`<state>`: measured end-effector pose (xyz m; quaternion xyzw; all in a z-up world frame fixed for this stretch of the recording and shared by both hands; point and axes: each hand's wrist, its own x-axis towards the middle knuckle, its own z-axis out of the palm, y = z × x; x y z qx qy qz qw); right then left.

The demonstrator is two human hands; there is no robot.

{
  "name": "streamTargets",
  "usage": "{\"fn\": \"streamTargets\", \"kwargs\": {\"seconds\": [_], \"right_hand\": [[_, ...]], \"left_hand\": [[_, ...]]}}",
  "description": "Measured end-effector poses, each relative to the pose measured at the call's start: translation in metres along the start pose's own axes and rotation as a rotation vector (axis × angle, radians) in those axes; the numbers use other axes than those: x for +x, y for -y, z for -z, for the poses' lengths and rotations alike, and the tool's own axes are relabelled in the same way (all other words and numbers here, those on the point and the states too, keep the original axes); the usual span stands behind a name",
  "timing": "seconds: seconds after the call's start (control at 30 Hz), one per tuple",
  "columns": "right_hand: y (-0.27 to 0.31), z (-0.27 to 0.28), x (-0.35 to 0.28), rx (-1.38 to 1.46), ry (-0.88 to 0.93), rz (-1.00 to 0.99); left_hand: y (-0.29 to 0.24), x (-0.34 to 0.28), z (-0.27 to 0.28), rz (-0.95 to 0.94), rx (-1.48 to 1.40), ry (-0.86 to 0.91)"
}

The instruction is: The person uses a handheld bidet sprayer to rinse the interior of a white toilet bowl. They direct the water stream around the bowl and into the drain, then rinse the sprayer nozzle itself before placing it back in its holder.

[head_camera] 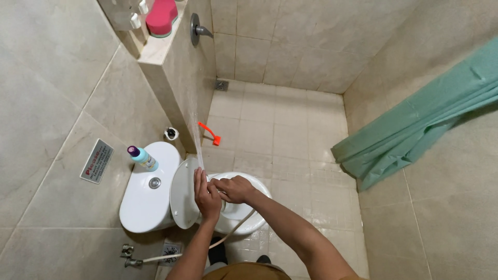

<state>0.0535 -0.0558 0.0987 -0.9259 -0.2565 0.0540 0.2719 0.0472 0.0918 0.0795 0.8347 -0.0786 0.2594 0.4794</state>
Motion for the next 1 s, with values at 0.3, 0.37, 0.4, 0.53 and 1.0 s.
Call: {"fn": "streamTargets", "kwargs": {"seconds": [0.3, 0.37, 0.4, 0.53, 1.0], "right_hand": [[0.007, 0.002, -0.002, -0.047, 0.033, -0.082], [0.006, -0.003, -0.005, -0.037, -0.006, -0.079], [0.006, -0.006, -0.006, -0.027, -0.044, -0.073], [-0.003, -0.004, 0.001, -0.052, -0.144, -0.044], [0.0, 0.009, -0.004, -0.004, -0.09, -0.056]], "left_hand": [[0.003, -0.002, -0.002, 0.017, 0.014, 0.017], [-0.005, 0.004, 0.0, -0.012, 0.015, 0.018], [-0.009, 0.006, 0.003, -0.04, 0.019, 0.017], [-0.004, 0.01, -0.002, -0.063, -0.001, 0.001], [-0.007, 0.012, -0.005, -0.094, 0.001, 0.03]]}}
